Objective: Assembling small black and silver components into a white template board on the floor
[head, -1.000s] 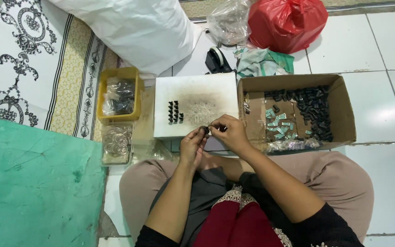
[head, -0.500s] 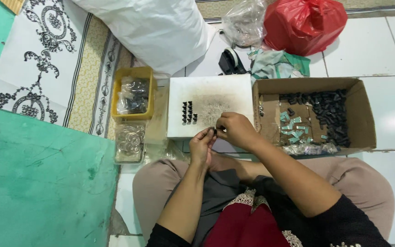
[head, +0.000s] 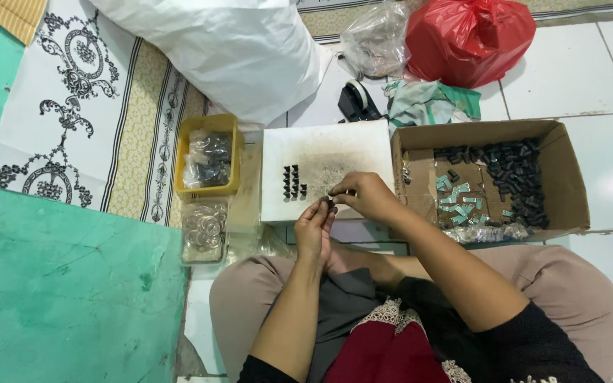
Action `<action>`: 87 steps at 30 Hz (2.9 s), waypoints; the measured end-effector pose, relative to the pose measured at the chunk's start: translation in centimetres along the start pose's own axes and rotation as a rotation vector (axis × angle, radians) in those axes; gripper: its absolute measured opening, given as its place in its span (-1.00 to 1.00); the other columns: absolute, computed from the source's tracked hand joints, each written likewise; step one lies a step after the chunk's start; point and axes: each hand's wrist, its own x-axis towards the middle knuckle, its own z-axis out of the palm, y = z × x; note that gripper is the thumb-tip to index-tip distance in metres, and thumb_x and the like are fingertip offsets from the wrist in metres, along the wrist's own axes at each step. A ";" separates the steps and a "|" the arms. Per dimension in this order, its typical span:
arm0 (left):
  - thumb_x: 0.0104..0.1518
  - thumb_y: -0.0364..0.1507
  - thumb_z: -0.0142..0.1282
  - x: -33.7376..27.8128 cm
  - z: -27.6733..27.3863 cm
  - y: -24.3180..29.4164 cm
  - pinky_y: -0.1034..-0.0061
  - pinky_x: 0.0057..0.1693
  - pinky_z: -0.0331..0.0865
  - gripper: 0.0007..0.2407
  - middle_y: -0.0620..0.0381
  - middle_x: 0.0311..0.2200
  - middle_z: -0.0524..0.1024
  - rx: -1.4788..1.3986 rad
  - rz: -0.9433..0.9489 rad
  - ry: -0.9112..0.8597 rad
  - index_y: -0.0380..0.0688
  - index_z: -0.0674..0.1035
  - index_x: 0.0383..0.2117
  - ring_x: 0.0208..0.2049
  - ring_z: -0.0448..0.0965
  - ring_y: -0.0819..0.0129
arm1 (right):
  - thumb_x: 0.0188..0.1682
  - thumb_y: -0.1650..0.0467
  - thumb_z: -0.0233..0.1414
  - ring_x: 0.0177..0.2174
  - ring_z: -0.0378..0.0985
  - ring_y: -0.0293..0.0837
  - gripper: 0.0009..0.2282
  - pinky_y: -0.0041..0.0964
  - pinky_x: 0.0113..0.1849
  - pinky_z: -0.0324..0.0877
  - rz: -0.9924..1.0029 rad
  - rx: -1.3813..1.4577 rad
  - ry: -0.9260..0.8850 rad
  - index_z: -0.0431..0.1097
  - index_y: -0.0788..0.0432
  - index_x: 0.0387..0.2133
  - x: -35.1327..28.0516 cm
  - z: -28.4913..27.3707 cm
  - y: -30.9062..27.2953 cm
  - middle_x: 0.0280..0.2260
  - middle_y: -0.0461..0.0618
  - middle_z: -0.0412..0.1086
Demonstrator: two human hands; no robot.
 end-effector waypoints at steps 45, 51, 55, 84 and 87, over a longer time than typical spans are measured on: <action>0.12 -0.48 0.21 -2.9 4.0 2.3 0.61 -0.40 0.58 -0.80 -0.09 -0.42 0.58 0.268 0.131 0.255 -0.27 0.64 -0.16 -0.57 0.68 0.27 | -0.10 0.38 0.19 -0.26 0.58 0.08 -0.87 -0.09 -0.22 0.49 -0.128 -0.171 0.132 0.56 0.07 -0.29 7.4 7.7 4.7 -0.35 0.02 0.49; 0.11 -0.49 0.21 -3.8 4.8 3.2 0.60 -0.40 0.59 -0.79 -0.10 -0.41 0.59 0.276 0.119 0.253 -0.29 0.64 -0.15 -0.57 0.68 0.26 | -0.13 0.40 0.21 -0.25 0.59 0.05 -0.85 -0.11 -0.22 0.50 -0.099 -0.172 0.137 0.58 0.08 -0.29 7.4 7.9 5.0 -0.34 -0.02 0.50; 0.11 -0.49 0.21 -3.7 4.4 3.1 0.58 -0.39 0.60 -0.80 -0.11 -0.41 0.59 0.289 0.125 0.249 -0.28 0.64 -0.15 -0.56 0.69 0.25 | -0.14 0.41 0.21 -0.22 0.59 0.04 -0.82 -0.12 -0.19 0.51 -0.061 -0.130 0.134 0.59 0.06 -0.26 7.1 7.6 5.0 -0.30 -0.03 0.51; 0.07 -0.51 0.27 -7.0 15.1 -10.3 0.41 -0.30 0.60 -0.85 0.08 -0.39 0.61 1.198 0.830 -0.752 -0.06 0.69 -0.24 -0.37 0.68 0.07 | -0.10 0.33 0.13 -0.21 0.64 0.29 -0.87 0.06 -0.21 0.57 1.006 -0.412 0.374 0.67 -0.10 -0.41 -20.8 -18.6 34.5 -0.39 0.11 0.62; 0.02 -0.56 0.26 -5.8 17.9 -14.6 0.30 -0.24 0.59 -0.80 -0.08 -0.38 0.63 1.196 0.565 -0.782 -0.13 0.70 -0.20 -0.32 0.68 -0.08 | -0.15 0.45 0.10 -0.28 0.65 0.35 -0.80 0.20 -0.22 0.55 1.068 -0.450 0.310 0.63 0.35 -0.38 -20.8 -17.0 36.4 -0.44 0.40 0.55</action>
